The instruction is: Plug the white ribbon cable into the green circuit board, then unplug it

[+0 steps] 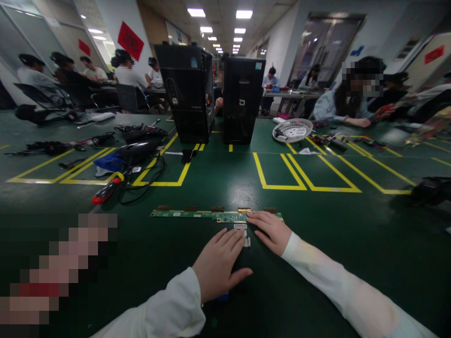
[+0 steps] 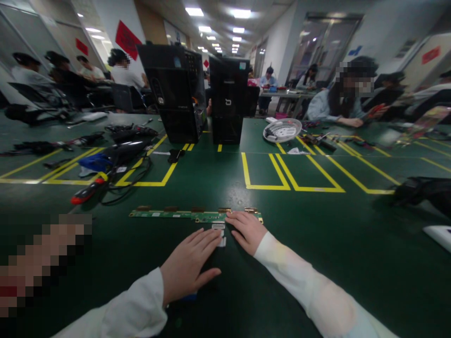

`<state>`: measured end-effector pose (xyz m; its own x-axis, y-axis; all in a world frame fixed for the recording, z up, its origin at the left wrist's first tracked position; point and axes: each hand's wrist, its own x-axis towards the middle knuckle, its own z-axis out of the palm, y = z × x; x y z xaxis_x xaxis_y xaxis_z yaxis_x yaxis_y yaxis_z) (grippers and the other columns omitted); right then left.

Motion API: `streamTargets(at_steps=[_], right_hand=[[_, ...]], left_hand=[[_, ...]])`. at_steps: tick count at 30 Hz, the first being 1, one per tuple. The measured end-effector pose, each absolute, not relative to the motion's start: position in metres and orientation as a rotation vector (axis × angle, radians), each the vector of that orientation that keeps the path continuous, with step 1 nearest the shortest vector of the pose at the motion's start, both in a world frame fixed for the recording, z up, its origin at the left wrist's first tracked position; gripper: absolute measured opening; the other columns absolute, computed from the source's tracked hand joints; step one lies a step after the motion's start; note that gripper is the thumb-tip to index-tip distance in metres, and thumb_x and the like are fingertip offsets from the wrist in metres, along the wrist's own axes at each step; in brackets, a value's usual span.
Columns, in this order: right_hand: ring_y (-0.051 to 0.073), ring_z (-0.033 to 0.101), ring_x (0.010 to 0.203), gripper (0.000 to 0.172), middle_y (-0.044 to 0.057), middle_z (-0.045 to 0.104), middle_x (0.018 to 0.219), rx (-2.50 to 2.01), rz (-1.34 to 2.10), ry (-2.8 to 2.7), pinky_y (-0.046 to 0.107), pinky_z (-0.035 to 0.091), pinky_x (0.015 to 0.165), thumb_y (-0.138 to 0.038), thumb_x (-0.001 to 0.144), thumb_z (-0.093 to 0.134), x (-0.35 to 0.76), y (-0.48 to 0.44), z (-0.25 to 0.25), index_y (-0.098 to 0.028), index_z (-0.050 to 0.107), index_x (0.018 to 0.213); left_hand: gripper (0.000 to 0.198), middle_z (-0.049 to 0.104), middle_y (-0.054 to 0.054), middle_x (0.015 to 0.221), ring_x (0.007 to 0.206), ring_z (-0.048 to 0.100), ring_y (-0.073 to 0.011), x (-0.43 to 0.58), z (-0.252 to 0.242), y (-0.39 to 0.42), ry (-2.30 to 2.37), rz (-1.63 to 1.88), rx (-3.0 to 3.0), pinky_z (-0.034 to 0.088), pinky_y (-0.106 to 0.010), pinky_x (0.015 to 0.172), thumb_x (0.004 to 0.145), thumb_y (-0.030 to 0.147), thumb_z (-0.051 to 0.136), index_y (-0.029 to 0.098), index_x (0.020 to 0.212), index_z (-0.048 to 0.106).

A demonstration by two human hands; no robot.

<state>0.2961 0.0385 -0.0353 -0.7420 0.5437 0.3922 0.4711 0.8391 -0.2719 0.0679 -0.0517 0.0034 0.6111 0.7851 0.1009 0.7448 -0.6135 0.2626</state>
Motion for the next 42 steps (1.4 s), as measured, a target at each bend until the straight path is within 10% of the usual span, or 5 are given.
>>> streamTargets(at_steps=[42], right_hand=[[0.024, 0.044, 0.126, 0.043, 0.012, 0.053, 0.132, -0.78, 0.267, -2.543, 0.049, 0.039, 0.103, -0.023, 0.09, 0.044, 0.2967, 0.0355, -0.0367, -0.019, 0.049, 0.132]], left_hand=[[0.067, 0.038, -0.014, 0.147, 0.133, 0.038, -0.0286, 0.0732, 0.002, -0.0513, 1.378, 0.224, 2.548, 0.033, -0.046, 0.108, 0.091, 0.056, 0.038, 0.012, 0.142, 0.033]])
